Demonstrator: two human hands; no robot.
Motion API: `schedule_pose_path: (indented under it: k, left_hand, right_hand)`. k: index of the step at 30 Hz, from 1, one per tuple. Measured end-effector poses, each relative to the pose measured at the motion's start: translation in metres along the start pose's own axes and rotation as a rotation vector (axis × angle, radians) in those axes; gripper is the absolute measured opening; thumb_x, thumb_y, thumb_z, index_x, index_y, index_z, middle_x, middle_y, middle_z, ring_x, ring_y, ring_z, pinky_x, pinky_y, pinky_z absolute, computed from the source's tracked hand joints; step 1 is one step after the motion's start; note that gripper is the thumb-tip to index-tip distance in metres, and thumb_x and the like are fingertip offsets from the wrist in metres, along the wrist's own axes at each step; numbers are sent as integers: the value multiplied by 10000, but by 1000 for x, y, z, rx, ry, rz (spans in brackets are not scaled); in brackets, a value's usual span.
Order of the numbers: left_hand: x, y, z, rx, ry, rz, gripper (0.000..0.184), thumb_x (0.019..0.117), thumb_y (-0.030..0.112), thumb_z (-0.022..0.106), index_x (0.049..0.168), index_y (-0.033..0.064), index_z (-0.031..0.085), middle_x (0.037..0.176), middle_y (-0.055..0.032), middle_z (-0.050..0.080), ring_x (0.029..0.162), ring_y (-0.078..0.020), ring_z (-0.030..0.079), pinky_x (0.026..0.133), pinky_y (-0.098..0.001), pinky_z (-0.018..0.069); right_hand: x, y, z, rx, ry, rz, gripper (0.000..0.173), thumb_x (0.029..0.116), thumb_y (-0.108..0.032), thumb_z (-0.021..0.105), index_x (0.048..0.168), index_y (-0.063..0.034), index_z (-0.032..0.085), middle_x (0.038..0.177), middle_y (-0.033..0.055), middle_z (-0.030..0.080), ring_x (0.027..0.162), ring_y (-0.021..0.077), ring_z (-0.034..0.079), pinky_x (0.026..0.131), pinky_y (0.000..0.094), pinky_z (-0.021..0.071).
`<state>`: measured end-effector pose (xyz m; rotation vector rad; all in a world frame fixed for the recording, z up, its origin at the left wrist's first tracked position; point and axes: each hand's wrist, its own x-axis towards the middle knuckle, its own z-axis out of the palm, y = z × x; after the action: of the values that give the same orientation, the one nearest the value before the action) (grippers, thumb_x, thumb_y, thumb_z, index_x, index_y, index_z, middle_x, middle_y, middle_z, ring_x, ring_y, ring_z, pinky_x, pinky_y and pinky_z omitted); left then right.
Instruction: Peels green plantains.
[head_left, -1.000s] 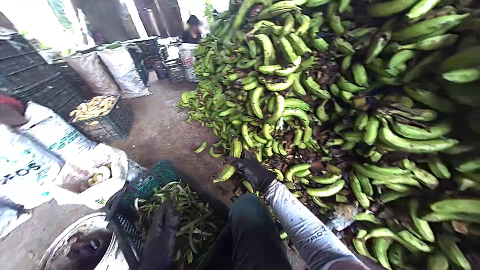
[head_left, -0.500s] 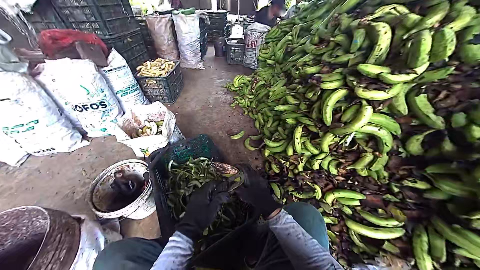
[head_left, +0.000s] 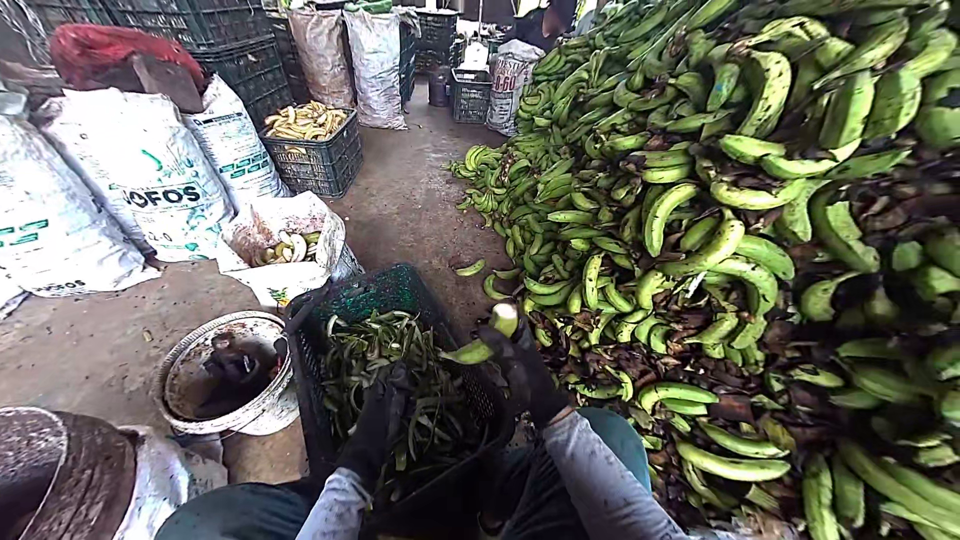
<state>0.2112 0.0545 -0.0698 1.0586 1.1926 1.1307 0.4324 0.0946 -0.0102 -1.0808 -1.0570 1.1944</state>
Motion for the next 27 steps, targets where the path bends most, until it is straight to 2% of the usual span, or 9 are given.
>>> schedule_pose_path:
  k: [4, 8, 11, 14, 19, 22, 24, 26, 27]
  left_hand:
    - [-16, 2, 25, -131, -142, 56, 576, 1069, 411, 381, 1499, 28, 383, 944, -19, 646, 764, -112, 639, 708, -277, 571]
    - [-24, -5, 46, -186, -173, 92, 693, 1026, 585, 413, 1435, 27, 442, 819, 18, 600, 647, -81, 579, 593, -233, 529]
    - [-22, -4, 47, -212, -156, 155, 799, 985, 685, 426, 1412, 11, 461, 816, 28, 613, 637, -63, 578, 586, -221, 531]
    - [-20, -4, 41, -233, -117, 126, 782, 1000, 647, 414, 1452, 10, 418, 888, 13, 625, 687, -64, 603, 630, -221, 549]
    - [-21, 5, 47, -261, -69, 64, 549, 1075, 480, 343, 1394, 51, 466, 799, 20, 600, 648, -75, 596, 616, -233, 548]
    - [-19, 32, 58, -371, -101, 275, 652, 1026, 593, 440, 1401, 62, 478, 746, 31, 600, 629, -109, 596, 636, -310, 571]
    - [-23, 62, 65, -520, -126, 388, 652, 951, 661, 548, 1311, 117, 559, 791, 32, 655, 663, -103, 629, 681, -320, 590]
    - [-23, 78, 71, -546, -107, 392, 523, 987, 571, 565, 1237, 114, 605, 776, 23, 660, 638, -93, 628, 645, -295, 583]
    - [-20, 74, 70, -463, -94, 316, 446, 1047, 473, 494, 1240, 81, 585, 760, 10, 629, 612, -96, 598, 611, -282, 560]
  right_hand:
    - [6, -6, 6, 64, 109, -62, 609, 943, -232, 654, 1436, -30, 358, 1101, 127, 667, 910, 177, 697, 735, 307, 600]
    - [4, -5, 15, -90, 36, -236, 598, 888, -158, 747, 1403, -35, 472, 1107, 74, 689, 953, 117, 692, 858, 302, 600]
    - [5, -2, 15, -476, 17, -297, 582, 909, -324, 728, 1397, -68, 542, 1084, 81, 710, 888, 128, 691, 800, 355, 592]
    - [10, -7, 20, -633, 24, -249, 611, 919, -420, 700, 1410, -90, 550, 1162, 123, 702, 1008, 196, 690, 907, 437, 562]
    - [20, -14, 26, -211, 62, -148, 636, 910, -262, 745, 1438, -46, 465, 1137, 96, 683, 987, 119, 676, 885, 321, 573]
    - [26, -15, 29, -16, 92, -177, 571, 917, -177, 718, 1411, -58, 456, 1049, 62, 679, 912, 114, 679, 816, 302, 585]
    - [27, -18, 31, 42, 100, -195, 532, 927, -162, 694, 1395, -74, 455, 1022, 55, 680, 876, 126, 681, 763, 304, 586]
    - [26, -26, 32, 72, 91, -193, 536, 945, -180, 683, 1415, -95, 441, 1042, 63, 685, 862, 141, 693, 720, 301, 598]
    - [26, -31, 33, 94, 75, -193, 521, 951, -196, 675, 1409, -103, 446, 1035, 68, 691, 841, 149, 697, 694, 301, 600]
